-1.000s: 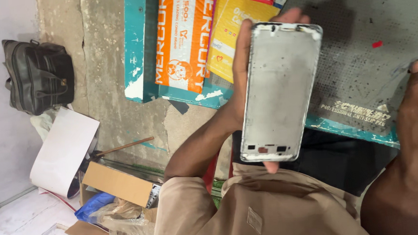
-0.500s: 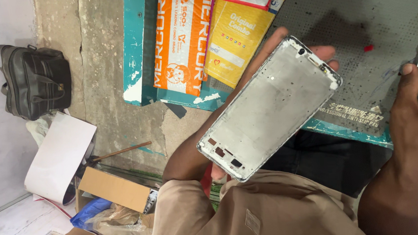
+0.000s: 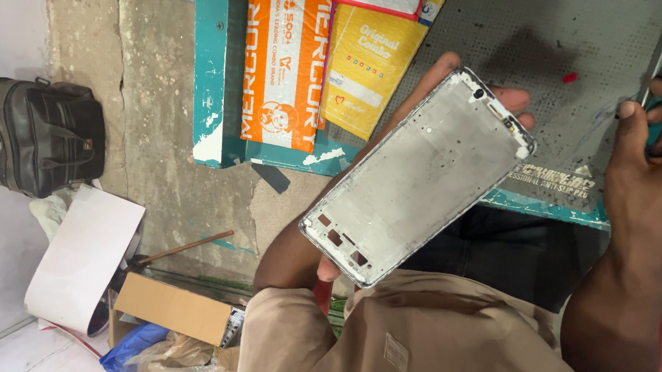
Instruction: The person cleans the inside of a disassembled smartphone frame using a small brush and a metal pick tool. They scrub the edges and corners of the frame, then scrape out debris from the cutouts and crevices.
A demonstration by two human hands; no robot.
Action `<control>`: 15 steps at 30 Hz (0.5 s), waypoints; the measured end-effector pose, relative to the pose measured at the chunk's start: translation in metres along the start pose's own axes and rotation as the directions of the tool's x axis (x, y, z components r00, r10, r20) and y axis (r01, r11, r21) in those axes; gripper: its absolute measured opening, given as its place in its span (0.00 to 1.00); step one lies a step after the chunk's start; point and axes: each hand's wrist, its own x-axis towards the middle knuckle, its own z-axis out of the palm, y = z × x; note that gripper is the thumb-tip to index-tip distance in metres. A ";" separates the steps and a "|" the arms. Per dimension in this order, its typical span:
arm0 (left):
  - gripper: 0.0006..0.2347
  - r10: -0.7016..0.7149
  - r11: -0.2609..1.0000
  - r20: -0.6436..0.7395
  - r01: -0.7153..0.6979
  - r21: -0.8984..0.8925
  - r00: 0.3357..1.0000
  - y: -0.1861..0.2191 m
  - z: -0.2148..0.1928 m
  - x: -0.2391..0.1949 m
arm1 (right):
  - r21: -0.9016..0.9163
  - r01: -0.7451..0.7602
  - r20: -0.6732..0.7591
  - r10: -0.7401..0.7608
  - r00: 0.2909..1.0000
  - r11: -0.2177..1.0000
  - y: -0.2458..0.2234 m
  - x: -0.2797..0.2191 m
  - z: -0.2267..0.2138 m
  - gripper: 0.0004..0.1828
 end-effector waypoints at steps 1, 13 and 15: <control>0.21 0.002 1.000 0.006 -0.002 -0.007 1.000 0.000 0.000 0.001 | 0.034 -0.017 0.002 0.017 1.000 0.999 0.001 0.000 0.000 0.11; 0.20 -0.072 0.990 0.100 0.059 0.126 0.992 0.001 -0.002 -0.004 | -0.092 0.145 -0.031 -0.149 0.988 0.985 -0.003 -0.001 -0.005 0.13; 0.20 -0.087 0.991 0.096 0.077 0.109 0.992 0.001 0.001 -0.005 | -0.120 0.190 -0.040 -0.196 0.980 0.974 -0.003 0.001 -0.006 0.12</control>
